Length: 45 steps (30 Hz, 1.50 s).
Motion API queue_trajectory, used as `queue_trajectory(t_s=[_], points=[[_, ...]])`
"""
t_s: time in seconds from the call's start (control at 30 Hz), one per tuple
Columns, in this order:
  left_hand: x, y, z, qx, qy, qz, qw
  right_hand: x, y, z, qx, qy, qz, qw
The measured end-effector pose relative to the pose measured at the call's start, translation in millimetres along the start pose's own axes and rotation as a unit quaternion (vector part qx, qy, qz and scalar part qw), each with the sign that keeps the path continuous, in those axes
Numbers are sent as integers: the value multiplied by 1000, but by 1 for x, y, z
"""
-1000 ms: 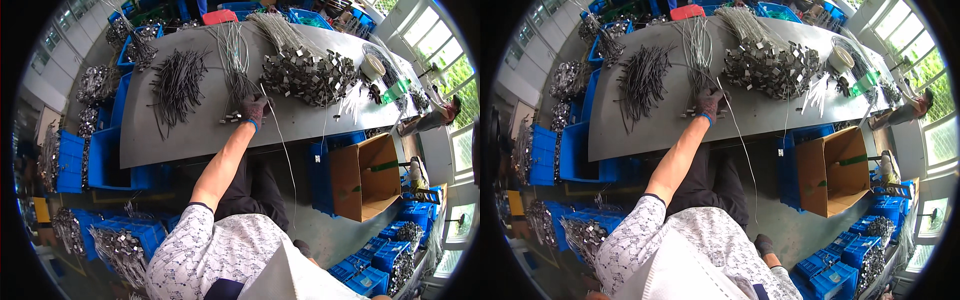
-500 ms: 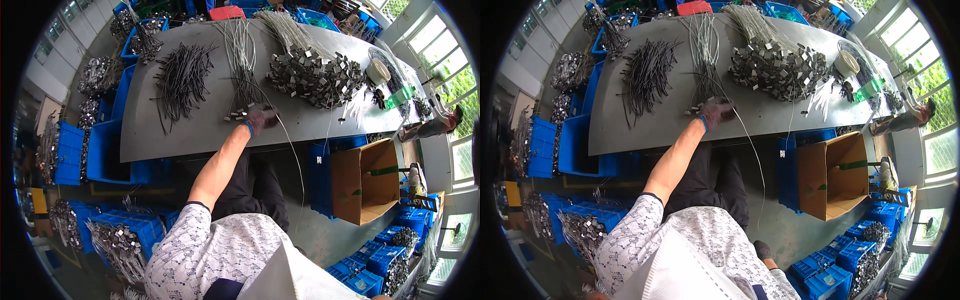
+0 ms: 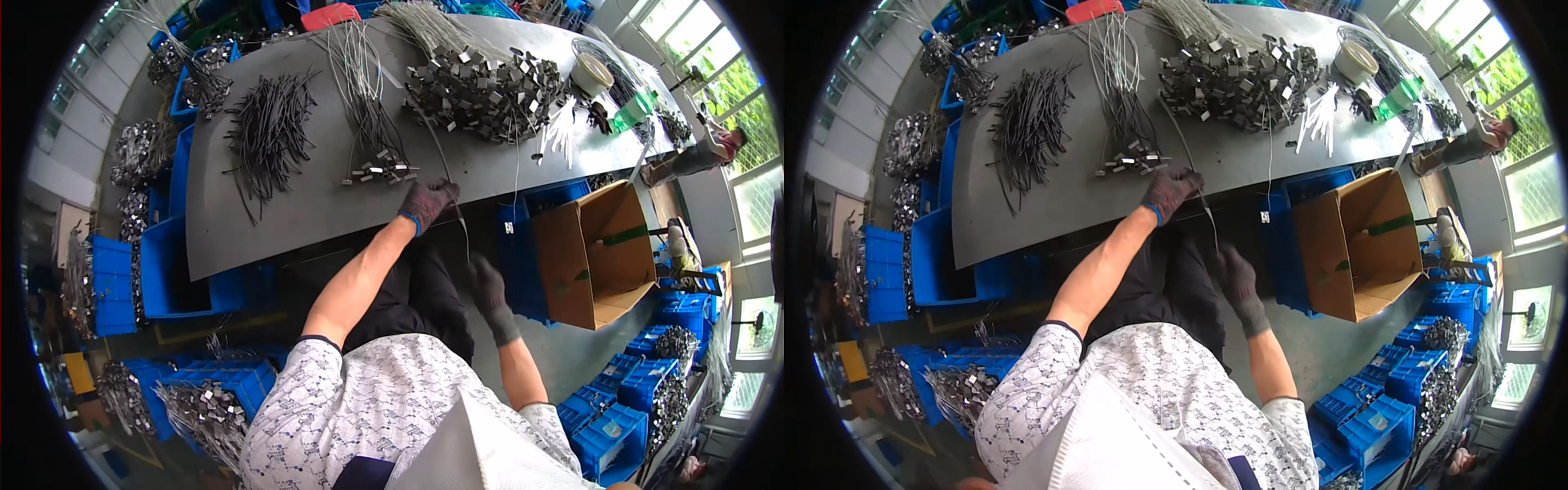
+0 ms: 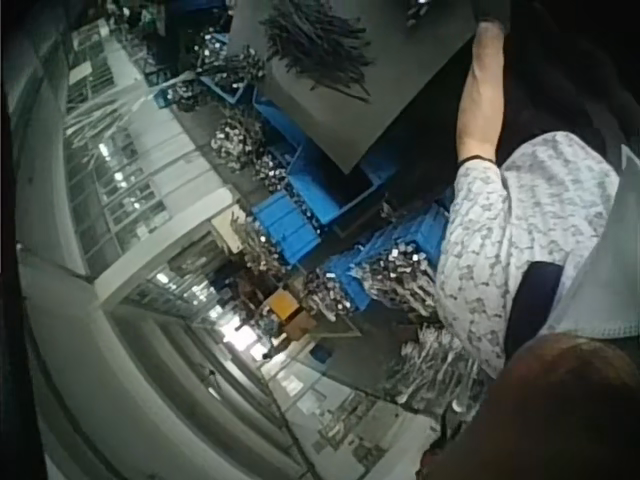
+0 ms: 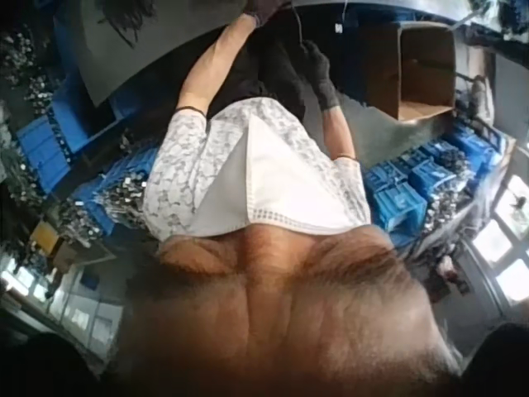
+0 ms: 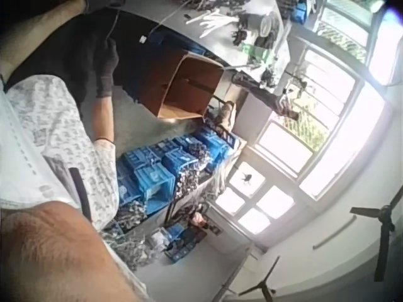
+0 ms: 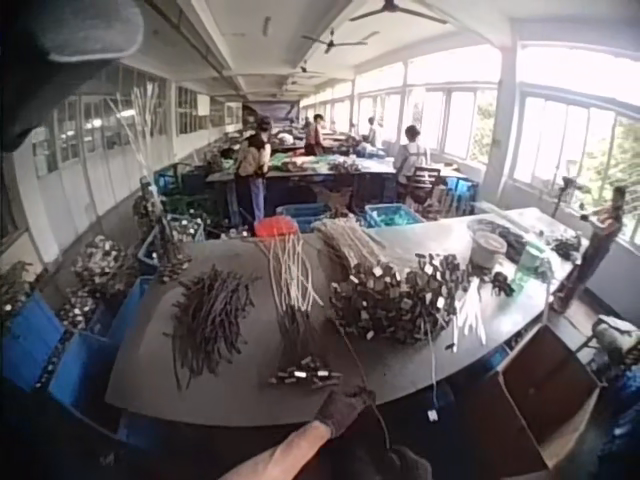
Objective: Sorting and organizing bundles of electrical cables on an industrial workbench.
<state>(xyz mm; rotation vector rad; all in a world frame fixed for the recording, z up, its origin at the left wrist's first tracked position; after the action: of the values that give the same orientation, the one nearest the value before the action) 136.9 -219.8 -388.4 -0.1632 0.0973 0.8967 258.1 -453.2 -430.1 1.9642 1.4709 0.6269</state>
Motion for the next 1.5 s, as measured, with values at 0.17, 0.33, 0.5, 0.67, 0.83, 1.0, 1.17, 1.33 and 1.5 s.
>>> queue_trajectory(t_s=[0.17,0.33,0.5,0.67,0.83,1.0,1.17,1.33,1.5], points=[[-33,-4,1,58,-32,3,998,105,-4,-77,244,29,95,965],[-18,15,-12,38,-46,63,996,176,-43,-48,137,101,88,981],[53,107,-15,160,-51,79,983,205,-36,-104,495,-138,-43,857],[36,195,-18,328,6,208,922,156,-10,17,237,-118,156,952],[-124,425,-120,649,65,532,540,82,11,86,84,-205,179,959],[-146,447,-112,505,338,464,644,112,17,154,-198,-222,162,941],[-114,429,-116,491,273,451,694,155,-18,193,170,-251,4,953],[-106,418,-124,342,255,434,794,95,-46,189,94,-89,37,991],[-107,378,-153,-250,150,377,879,-39,-24,84,442,-306,86,839]])
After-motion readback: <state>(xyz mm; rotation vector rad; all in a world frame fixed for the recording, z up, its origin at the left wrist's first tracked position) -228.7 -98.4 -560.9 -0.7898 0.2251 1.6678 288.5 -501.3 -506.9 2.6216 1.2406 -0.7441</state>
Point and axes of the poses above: each hand's wrist, its own x-axis towards the middle knuckle, its own y-axis out of the back of the hand, z = x × y, the point moved 1 cm from there along x, towards the middle knuckle, and after that the axes turned 7 degrees about -z, right-handed, at the moved point
